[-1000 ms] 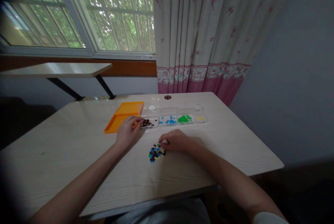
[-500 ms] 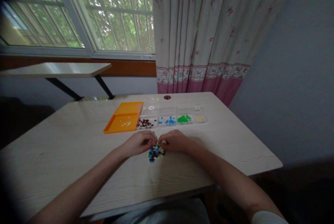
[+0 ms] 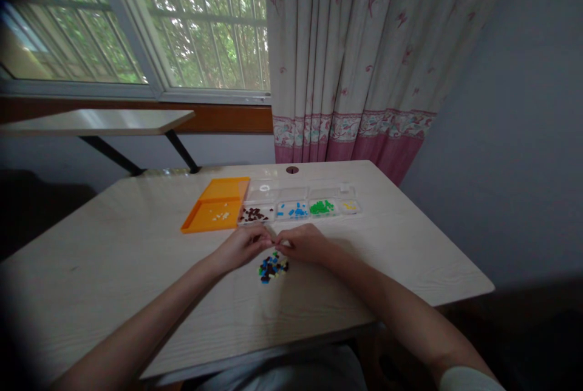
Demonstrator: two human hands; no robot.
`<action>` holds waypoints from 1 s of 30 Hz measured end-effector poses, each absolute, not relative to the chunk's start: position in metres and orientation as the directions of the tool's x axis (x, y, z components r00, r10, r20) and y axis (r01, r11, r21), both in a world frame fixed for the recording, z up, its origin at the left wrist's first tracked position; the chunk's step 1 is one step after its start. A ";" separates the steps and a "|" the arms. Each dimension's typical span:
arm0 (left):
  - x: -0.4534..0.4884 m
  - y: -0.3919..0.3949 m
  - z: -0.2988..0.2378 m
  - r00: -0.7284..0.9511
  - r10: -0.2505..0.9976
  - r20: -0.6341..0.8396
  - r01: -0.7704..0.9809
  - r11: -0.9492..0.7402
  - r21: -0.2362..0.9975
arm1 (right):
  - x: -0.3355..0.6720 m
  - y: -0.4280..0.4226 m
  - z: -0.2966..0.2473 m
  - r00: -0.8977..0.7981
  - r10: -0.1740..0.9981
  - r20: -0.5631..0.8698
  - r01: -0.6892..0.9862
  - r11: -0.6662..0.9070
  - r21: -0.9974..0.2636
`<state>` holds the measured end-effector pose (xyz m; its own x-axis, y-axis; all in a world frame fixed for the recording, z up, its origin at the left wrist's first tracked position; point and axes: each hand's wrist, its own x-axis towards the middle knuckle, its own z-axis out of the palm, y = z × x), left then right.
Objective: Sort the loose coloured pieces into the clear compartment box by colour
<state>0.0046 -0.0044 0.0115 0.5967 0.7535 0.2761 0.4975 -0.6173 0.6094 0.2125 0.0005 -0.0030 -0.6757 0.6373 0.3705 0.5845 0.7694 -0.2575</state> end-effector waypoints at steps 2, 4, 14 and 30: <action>0.007 -0.004 0.011 0.563 0.768 0.304 0.484 -0.605 0.633 | 0.211 0.000 -0.004 -0.653 0.630 0.421 0.578 0.773 -0.261; 0.008 -0.004 0.011 0.553 0.770 0.317 0.464 -0.601 0.651 | 0.210 0.000 -0.003 -0.622 0.629 0.467 0.578 0.771 -0.269; 0.008 -0.007 0.015 0.527 0.739 0.419 0.410 -0.653 0.637 | 0.208 0.001 0.001 -0.540 0.585 0.605 0.522 0.797 -0.303; 0.000 -0.010 0.028 0.081 0.723 0.686 0.421 -0.649 0.634 | 0.215 0.004 -0.001 -0.766 0.594 0.248 0.475 0.782 -0.404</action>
